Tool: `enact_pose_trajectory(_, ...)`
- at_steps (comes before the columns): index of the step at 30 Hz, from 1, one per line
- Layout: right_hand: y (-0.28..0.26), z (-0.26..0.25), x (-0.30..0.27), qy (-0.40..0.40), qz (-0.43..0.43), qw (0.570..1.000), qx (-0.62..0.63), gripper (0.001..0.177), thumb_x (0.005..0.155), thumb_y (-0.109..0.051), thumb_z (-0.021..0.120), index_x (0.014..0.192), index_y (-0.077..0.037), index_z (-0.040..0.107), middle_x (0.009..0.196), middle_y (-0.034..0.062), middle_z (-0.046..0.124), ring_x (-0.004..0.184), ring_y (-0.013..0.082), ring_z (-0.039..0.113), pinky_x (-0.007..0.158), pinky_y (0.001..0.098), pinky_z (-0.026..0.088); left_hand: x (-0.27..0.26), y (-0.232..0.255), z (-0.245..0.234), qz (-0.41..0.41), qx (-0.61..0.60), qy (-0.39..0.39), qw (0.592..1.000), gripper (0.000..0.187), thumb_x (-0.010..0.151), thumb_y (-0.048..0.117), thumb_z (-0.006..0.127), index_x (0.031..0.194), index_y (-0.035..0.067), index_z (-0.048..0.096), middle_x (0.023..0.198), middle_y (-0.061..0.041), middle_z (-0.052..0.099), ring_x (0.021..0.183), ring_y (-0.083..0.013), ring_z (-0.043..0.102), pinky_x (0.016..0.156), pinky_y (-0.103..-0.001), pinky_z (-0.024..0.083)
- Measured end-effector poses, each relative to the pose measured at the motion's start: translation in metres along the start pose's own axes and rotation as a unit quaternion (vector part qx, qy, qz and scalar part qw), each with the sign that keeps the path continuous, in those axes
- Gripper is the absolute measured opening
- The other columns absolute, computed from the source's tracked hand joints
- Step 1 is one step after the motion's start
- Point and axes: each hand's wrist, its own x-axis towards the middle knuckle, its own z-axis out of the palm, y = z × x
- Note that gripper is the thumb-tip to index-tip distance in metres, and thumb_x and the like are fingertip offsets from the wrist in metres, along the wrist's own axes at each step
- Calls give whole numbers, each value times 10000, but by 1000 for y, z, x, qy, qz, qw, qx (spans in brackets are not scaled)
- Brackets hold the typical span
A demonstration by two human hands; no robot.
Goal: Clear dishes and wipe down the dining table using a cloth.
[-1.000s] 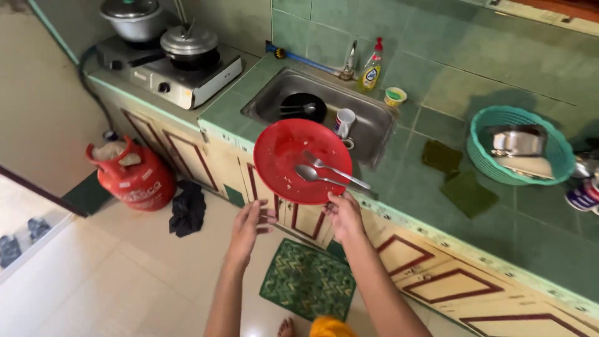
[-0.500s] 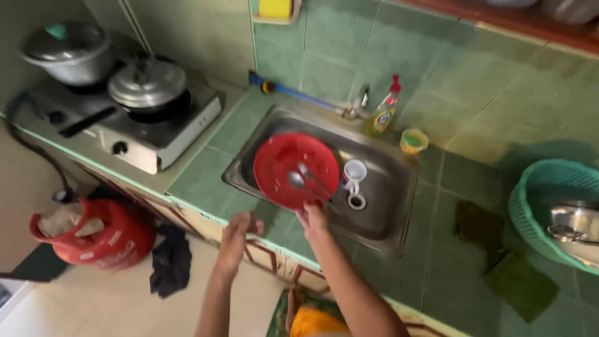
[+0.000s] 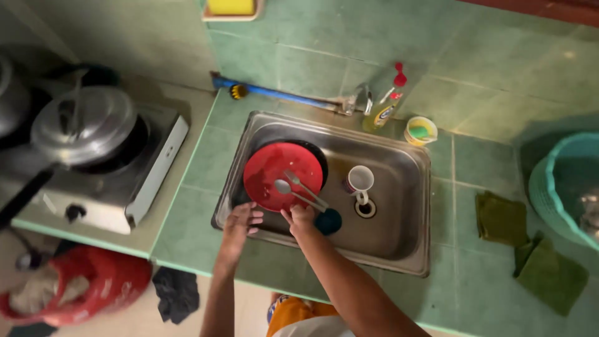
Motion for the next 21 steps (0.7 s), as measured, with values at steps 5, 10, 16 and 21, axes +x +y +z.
enact_pose_trajectory(5,0,16,-16,23,-12,1000,7,456,947,54,511,1329,-194,539,1060,38,634,916,193,647,822,422,656,43,5,-2,-27,39,-25,999,410,1024,373,523,1251,68,678,1016,-81,775,888,-180,729,757,-322,568)
enact_pose_trajectory(10,27,-2,41,93,1,992,88,516,968,86,558,1364,-229,456,1170,93,618,1058,261,650,881,413,616,68,6,-14,-13,34,-75,997,408,1028,360,540,1249,53,692,1010,-96,776,893,-187,728,739,-331,575)
enact_pose_trajectory(16,-39,-14,-71,-178,52,969,-162,207,902,-56,696,1073,60,686,1112,205,720,991,323,760,829,395,640,85,10,-13,-17,88,-120,989,415,1004,376,556,1259,73,680,1066,-86,780,946,-187,741,785,-354,589)
enact_pose_trajectory(21,-96,-64,-130,-148,-245,800,-527,395,884,-314,804,1136,-14,752,1039,230,803,934,327,760,793,400,589,100,-2,-16,-6,93,-158,983,416,1000,405,564,1266,103,668,1081,-86,775,956,-202,742,781,-378,586)
